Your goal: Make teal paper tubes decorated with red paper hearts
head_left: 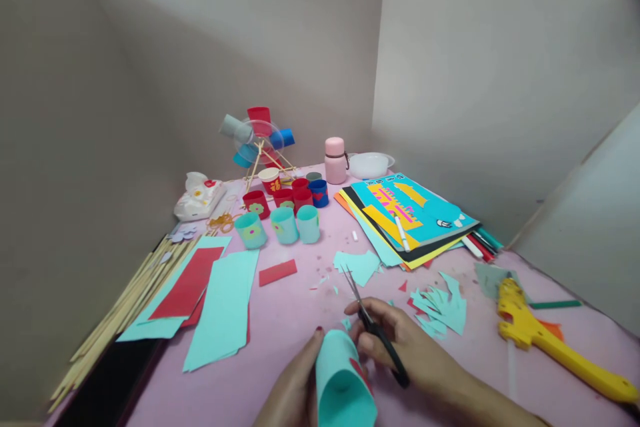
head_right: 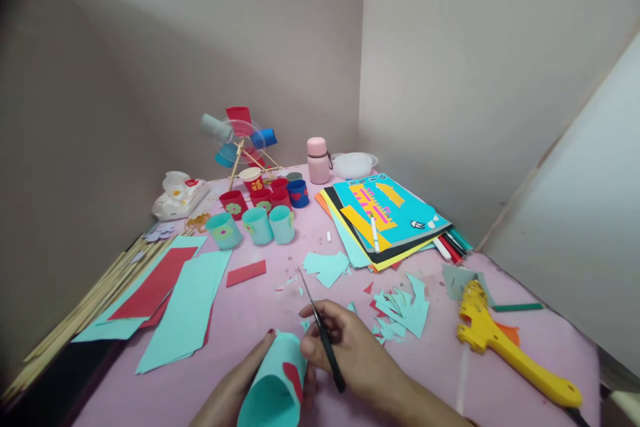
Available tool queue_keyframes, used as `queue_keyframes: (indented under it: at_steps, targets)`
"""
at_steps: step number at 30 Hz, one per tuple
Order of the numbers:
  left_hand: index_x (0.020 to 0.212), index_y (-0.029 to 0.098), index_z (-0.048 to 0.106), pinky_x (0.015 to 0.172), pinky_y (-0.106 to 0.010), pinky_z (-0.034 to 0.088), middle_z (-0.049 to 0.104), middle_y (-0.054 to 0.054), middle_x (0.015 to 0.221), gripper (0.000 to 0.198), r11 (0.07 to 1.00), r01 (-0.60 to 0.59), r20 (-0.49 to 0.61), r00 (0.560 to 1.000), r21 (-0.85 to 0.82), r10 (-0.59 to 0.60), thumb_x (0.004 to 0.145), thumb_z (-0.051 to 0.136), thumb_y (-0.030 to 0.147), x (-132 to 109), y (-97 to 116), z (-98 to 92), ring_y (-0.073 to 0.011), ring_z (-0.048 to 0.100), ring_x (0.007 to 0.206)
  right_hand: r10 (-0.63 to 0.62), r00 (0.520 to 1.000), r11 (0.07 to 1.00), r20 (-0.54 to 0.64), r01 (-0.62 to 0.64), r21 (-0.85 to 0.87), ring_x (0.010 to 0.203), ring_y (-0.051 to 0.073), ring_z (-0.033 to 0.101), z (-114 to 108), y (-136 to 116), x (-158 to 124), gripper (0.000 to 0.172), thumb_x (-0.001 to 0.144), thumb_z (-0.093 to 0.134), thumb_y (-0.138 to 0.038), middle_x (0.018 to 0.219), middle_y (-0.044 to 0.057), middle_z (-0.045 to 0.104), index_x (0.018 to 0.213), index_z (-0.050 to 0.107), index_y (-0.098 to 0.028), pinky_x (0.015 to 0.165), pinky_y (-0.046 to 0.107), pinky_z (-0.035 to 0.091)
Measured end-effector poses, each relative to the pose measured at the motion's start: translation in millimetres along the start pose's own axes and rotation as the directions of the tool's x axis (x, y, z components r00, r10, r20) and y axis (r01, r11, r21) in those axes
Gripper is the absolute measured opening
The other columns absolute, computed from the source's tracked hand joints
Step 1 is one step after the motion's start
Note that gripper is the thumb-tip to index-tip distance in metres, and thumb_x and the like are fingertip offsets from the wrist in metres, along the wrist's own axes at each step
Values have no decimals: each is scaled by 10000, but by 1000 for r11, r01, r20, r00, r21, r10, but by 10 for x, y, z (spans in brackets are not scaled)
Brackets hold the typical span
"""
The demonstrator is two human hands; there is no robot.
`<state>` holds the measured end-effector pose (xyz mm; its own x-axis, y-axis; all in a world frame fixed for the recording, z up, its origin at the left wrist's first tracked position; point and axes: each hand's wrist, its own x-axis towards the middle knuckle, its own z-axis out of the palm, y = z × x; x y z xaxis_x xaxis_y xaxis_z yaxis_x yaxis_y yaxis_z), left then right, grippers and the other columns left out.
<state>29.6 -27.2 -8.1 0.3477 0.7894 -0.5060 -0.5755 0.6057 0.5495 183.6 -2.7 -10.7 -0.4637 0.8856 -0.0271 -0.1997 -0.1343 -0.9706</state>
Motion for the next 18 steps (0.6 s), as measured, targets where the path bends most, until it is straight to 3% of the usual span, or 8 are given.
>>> queue_keyframes:
  at_steps: [3,8,13,18]
  targets:
    - [1139,108,607,927,-429,433,711,-140,1051,517,996,91,50,995,-13,-90,766,575,464,-56,60,22,-318,588,1097,-11,998,998,69,7,64,818,176,532,-4,-27,-56,663,589,770,-542,954,54,546,1084,509,-188,703,285,428]
    - [1180,121,583,919,-426,431,713,-136,1059,515,996,-27,-39,999,85,31,801,542,468,-198,97,101,-314,591,1089,53,994,998,93,-55,14,880,184,511,8,-90,-130,586,616,797,-445,936,32,541,1072,504,-222,756,287,411]
    - [1163,116,595,896,-407,445,683,-157,1118,490,986,-109,-2,994,123,110,841,484,467,-196,66,40,-298,583,1095,67,992,996,104,-61,-60,756,152,516,8,-130,-164,728,548,758,-601,1026,43,535,1118,459,-262,646,258,417]
    - [1167,129,590,774,-371,487,688,-146,1096,472,973,-151,69,988,177,141,866,446,462,-233,75,-7,-284,633,981,142,985,982,102,-127,-141,617,90,482,-2,-107,-199,710,586,771,-532,1082,39,491,1158,423,-298,557,230,392]
